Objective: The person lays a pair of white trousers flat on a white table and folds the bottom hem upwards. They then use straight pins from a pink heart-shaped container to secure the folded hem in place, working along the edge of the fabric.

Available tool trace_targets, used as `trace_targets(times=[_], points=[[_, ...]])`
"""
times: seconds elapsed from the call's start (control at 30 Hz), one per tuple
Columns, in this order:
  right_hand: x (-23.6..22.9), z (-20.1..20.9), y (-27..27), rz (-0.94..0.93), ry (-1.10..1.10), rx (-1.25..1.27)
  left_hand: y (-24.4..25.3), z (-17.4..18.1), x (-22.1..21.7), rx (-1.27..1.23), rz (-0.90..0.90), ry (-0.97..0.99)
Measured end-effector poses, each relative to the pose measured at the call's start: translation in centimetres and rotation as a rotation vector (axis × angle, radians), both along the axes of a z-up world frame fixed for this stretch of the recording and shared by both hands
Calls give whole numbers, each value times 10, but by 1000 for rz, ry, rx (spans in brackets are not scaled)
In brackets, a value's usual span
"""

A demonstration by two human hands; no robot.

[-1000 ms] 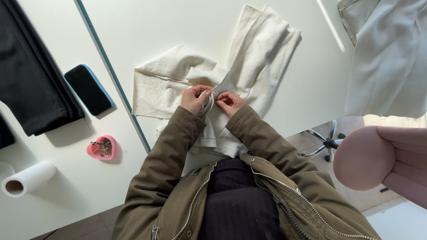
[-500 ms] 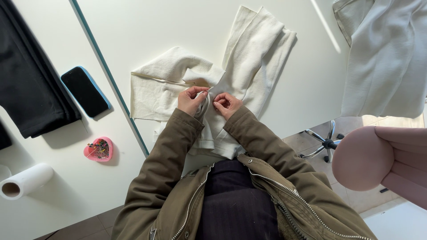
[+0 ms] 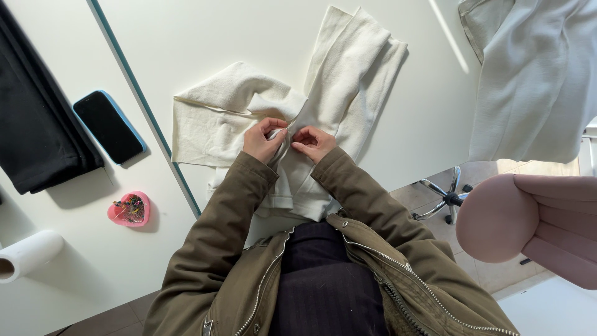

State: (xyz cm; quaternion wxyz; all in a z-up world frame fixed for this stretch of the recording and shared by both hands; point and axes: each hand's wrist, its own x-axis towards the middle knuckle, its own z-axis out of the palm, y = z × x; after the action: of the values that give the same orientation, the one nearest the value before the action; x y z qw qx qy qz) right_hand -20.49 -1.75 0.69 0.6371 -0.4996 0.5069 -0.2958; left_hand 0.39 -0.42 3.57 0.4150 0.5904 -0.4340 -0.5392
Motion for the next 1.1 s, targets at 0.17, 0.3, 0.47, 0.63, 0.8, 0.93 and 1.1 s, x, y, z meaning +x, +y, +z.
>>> trace_targets(times=[0.17,0.3,0.47,0.63,0.8,0.93,1.1], points=[[-21,95,-53,151,350,-254,-5,17,-14,-145,-99,-351],[-16,110,-87,632,468,-1126,-3,49,-25,-431,-213,-665],[-32,102,-133,1112,594,-1080,-5,88,-13,-630,-408,-685],[-85,188,-170,941,791,-1153,-18,142,26,-511,-604,-457],[-126,235,-173,709,1101,-1295,-53,205,51,-549,-630,-599],[-153,281,-156,307,1035,-1245,-80,273,65,-1019,-546,-1089],[-162,316,-126,45,675,-1157,-80,305,71,-1326,-360,-1249]])
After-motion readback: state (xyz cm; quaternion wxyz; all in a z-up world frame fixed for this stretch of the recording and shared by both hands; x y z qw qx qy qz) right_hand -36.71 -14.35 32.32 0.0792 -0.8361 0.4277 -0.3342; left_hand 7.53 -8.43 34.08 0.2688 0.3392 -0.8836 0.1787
